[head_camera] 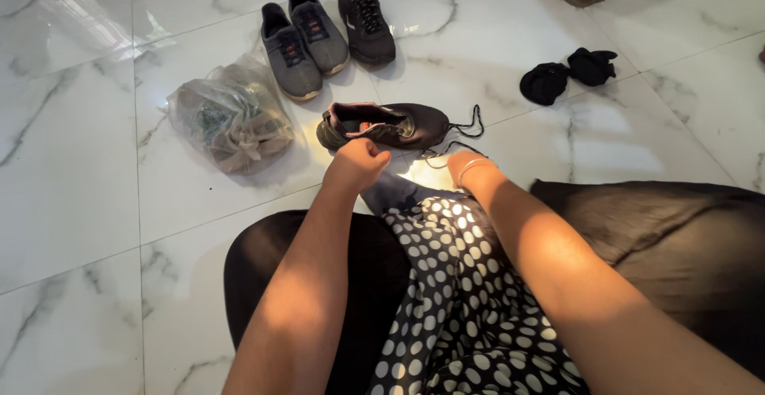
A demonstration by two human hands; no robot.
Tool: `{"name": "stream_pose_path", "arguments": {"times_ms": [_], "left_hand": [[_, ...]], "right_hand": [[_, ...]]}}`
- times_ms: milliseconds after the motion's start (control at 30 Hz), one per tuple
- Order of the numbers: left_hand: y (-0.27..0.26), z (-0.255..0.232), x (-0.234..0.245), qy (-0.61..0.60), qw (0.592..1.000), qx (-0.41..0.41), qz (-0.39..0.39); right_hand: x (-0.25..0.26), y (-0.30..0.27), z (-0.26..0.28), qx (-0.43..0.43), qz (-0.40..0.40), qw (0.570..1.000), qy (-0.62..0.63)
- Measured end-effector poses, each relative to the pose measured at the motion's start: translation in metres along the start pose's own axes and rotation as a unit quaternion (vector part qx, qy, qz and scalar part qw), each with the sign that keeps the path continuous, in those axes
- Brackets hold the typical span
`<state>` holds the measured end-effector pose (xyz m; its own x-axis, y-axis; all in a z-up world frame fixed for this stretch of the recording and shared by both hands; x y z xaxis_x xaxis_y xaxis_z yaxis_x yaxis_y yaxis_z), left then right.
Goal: The person unlaces a dark sneaker, removes the laces, and then re-laces the same shoe by threading the laces through the eyelets and tying them. The person handles the shoe and laces by hand throughout the process.
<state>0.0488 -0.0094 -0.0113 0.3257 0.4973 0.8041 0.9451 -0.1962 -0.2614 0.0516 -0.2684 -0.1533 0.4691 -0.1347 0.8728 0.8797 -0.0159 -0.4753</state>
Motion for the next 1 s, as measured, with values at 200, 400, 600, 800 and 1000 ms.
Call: {"name": "stream_pose_path", "arguments": {"times_ms": [200, 400, 600, 800, 1000], "left_hand": [[0.034, -0.006, -0.005, -0.064, 0.995, -0.035, -0.062], [0.078, -0.046, -0.045, -0.086, 0.983, -0.164, 0.006], [0.102, -0.09, -0.068, -0.145, 0.979, -0.139, 0.041], [0.103, -0.063, -0.091, -0.077, 0.973, -0.105, 0.19], [0.036, -0.063, -0.135, 0.272, 0.869, -0.179, 0.372]], "right_hand": [[0.044, -0.049, 0.019, -0.018, -0.03, 0.999, 0.017], [0.053, -0.06, 0.03, -0.047, 0.022, 0.996, 0.071], [0.026, -0.039, 0.012, -0.005, -0.022, 0.995, 0.092], [-0.002, -0.013, -0.017, -0.048, 0.053, 0.995, 0.072], [0.005, -0.026, -0.061, -0.079, 0.042, 0.996, 0.011]]}}
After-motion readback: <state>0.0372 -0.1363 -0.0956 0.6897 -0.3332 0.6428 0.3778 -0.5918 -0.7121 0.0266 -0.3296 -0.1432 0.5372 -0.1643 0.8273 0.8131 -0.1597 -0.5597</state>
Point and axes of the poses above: each hand's wrist, its own y-axis towards the middle knuckle, its own x-axis out of the back of the hand, z = x × y, the point moved 5 cm from there along y, towards the middle knuckle, and after that the axes turned 10 degrees about y, right-handed, at the moved point
